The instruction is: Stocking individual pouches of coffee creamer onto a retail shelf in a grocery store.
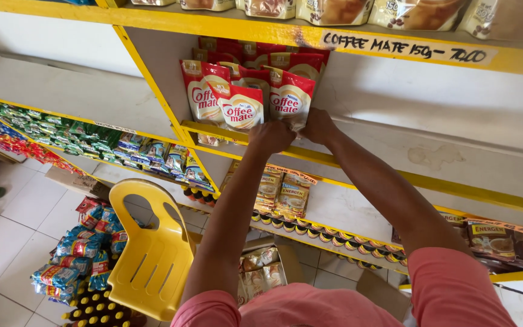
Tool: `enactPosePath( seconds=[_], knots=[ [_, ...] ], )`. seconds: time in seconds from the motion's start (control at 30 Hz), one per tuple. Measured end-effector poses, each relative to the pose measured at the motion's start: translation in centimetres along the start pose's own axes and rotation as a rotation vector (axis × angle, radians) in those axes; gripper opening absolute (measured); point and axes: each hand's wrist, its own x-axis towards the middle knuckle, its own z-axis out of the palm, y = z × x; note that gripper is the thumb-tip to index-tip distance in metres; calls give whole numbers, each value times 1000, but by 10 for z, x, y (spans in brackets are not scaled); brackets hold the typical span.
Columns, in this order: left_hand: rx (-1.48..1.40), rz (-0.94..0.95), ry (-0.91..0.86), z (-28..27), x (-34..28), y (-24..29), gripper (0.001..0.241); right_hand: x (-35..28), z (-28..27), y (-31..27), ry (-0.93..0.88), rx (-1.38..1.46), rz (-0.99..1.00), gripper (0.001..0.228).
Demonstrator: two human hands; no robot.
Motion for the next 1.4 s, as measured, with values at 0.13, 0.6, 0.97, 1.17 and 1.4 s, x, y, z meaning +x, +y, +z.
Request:
enactPosePath(
  seconds=[0.13,0.6,0.97,1.17,1.4],
  knots=[
    [-8,14,17,8,5,-3,44,0,-7,-13,-38,-94,46,50],
    [15,64,368,39,5,-13,37,-11,-65,-70,-153,-223,407,54],
    [-300,518,842,25,-67,-18,11,-38,-93,-74,-234,-34,287,43],
    [-160,457,931,52,-145,-54,34,-82,-112,-82,84,59,133,24],
    [-446,118,721,161,-228,-147,35,-181,-66,-173,513,421,-171,16]
  ],
)
